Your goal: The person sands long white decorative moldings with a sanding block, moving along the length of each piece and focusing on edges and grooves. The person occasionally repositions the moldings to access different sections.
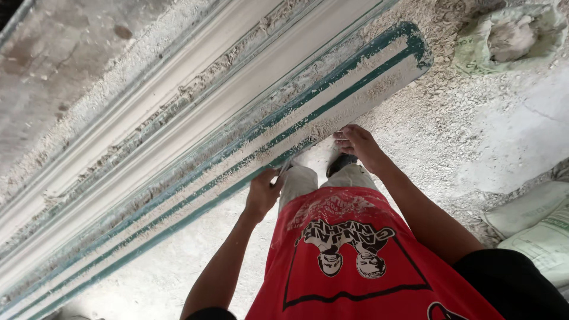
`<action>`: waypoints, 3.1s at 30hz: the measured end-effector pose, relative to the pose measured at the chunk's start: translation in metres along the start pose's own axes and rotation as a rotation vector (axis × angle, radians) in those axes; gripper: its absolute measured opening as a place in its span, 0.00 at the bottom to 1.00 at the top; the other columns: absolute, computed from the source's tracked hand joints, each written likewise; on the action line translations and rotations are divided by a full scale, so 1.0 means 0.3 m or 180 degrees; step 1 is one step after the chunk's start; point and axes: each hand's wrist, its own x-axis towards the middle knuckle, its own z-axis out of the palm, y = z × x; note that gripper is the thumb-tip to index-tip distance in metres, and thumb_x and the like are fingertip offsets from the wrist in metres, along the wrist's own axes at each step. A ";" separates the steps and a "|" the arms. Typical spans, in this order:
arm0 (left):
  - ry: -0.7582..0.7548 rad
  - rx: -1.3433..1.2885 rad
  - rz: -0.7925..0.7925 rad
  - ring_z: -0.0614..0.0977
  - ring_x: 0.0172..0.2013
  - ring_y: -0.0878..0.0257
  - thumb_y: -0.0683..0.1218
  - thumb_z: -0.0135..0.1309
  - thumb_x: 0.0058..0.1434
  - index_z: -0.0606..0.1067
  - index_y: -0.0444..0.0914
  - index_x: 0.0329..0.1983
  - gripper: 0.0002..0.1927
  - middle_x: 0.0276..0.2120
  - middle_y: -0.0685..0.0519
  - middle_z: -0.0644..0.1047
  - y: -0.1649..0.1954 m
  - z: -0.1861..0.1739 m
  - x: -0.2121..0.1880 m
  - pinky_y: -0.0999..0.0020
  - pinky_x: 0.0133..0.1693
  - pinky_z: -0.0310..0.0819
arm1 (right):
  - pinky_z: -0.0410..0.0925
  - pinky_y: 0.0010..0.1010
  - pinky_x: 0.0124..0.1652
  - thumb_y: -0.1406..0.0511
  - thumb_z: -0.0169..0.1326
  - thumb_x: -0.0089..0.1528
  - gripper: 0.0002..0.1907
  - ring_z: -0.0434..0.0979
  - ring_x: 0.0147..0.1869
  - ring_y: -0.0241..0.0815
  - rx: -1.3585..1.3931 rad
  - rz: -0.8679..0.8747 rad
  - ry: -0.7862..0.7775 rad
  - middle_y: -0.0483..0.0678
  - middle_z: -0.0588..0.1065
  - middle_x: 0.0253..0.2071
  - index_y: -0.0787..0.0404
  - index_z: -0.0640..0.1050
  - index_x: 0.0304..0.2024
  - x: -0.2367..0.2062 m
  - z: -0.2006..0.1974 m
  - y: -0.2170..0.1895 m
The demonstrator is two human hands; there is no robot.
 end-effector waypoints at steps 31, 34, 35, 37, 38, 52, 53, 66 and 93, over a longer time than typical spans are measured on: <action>0.0295 0.0247 0.0772 0.82 0.36 0.42 0.46 0.52 0.70 0.78 0.32 0.42 0.11 0.39 0.40 0.79 0.342 0.329 0.286 0.50 0.40 0.77 | 0.68 0.47 0.61 0.58 0.45 0.70 0.27 0.74 0.66 0.53 0.0828 -0.0318 0.0408 0.55 0.71 0.65 0.62 0.65 0.69 -0.169 -0.076 -0.060; 0.0004 0.0096 0.0804 0.84 0.35 0.47 0.48 0.54 0.67 0.78 0.34 0.46 0.12 0.40 0.42 0.80 0.344 0.303 0.271 0.54 0.39 0.80 | 0.68 0.45 0.61 0.59 0.45 0.70 0.26 0.75 0.65 0.52 0.0754 -0.0326 0.0569 0.55 0.73 0.64 0.61 0.66 0.69 -0.173 -0.101 -0.060; -0.0380 0.0236 0.0290 0.85 0.35 0.50 0.50 0.53 0.67 0.75 0.39 0.53 0.15 0.46 0.44 0.78 0.329 0.271 0.251 0.56 0.37 0.83 | 0.69 0.45 0.61 0.59 0.45 0.70 0.26 0.75 0.65 0.51 0.0747 -0.0335 0.0581 0.54 0.73 0.64 0.61 0.66 0.69 -0.174 -0.111 -0.055; -0.0579 0.0729 0.0232 0.84 0.39 0.49 0.51 0.54 0.66 0.71 0.43 0.62 0.22 0.58 0.45 0.72 0.278 0.182 0.203 0.57 0.36 0.86 | 0.69 0.44 0.61 0.59 0.44 0.70 0.26 0.75 0.65 0.50 0.0741 -0.0327 0.0598 0.53 0.73 0.64 0.60 0.66 0.69 -0.178 -0.122 -0.041; -0.0397 0.1073 0.0702 0.83 0.44 0.47 0.50 0.56 0.65 0.70 0.43 0.64 0.24 0.63 0.43 0.68 0.246 0.136 0.182 0.55 0.36 0.86 | 0.69 0.44 0.61 0.58 0.44 0.70 0.26 0.74 0.66 0.50 0.0720 -0.0269 0.0620 0.53 0.72 0.64 0.60 0.66 0.69 -0.179 -0.122 -0.033; -0.1484 0.3000 0.1203 0.85 0.27 0.50 0.38 0.52 0.62 0.67 0.62 0.69 0.35 0.72 0.48 0.59 0.193 -0.010 0.226 0.56 0.26 0.84 | 0.66 0.47 0.63 0.56 0.44 0.70 0.29 0.72 0.69 0.55 0.0753 -0.0367 0.0293 0.54 0.69 0.66 0.61 0.61 0.70 -0.094 -0.011 -0.069; -0.1320 0.2920 0.1468 0.85 0.26 0.49 0.37 0.52 0.61 0.67 0.62 0.70 0.36 0.71 0.49 0.61 0.229 0.032 0.271 0.56 0.26 0.84 | 0.66 0.47 0.62 0.55 0.44 0.69 0.31 0.72 0.68 0.55 0.0826 -0.0408 0.0244 0.54 0.70 0.66 0.62 0.61 0.70 -0.094 -0.012 -0.070; -0.1436 0.3034 0.1325 0.85 0.23 0.60 0.36 0.51 0.61 0.67 0.63 0.65 0.35 0.72 0.46 0.60 0.238 -0.069 0.229 0.63 0.23 0.83 | 0.64 0.48 0.63 0.48 0.46 0.66 0.40 0.69 0.70 0.57 0.1480 -0.0488 0.0239 0.57 0.66 0.68 0.64 0.56 0.73 -0.102 -0.067 -0.103; -0.1019 0.2615 0.1882 0.86 0.39 0.52 0.38 0.49 0.62 0.71 0.56 0.63 0.28 0.67 0.50 0.68 0.633 0.334 0.641 0.56 0.34 0.84 | 0.64 0.46 0.63 0.52 0.38 0.70 0.34 0.69 0.70 0.54 0.1037 -0.0409 0.0342 0.55 0.67 0.70 0.64 0.59 0.72 -0.116 -0.178 -0.126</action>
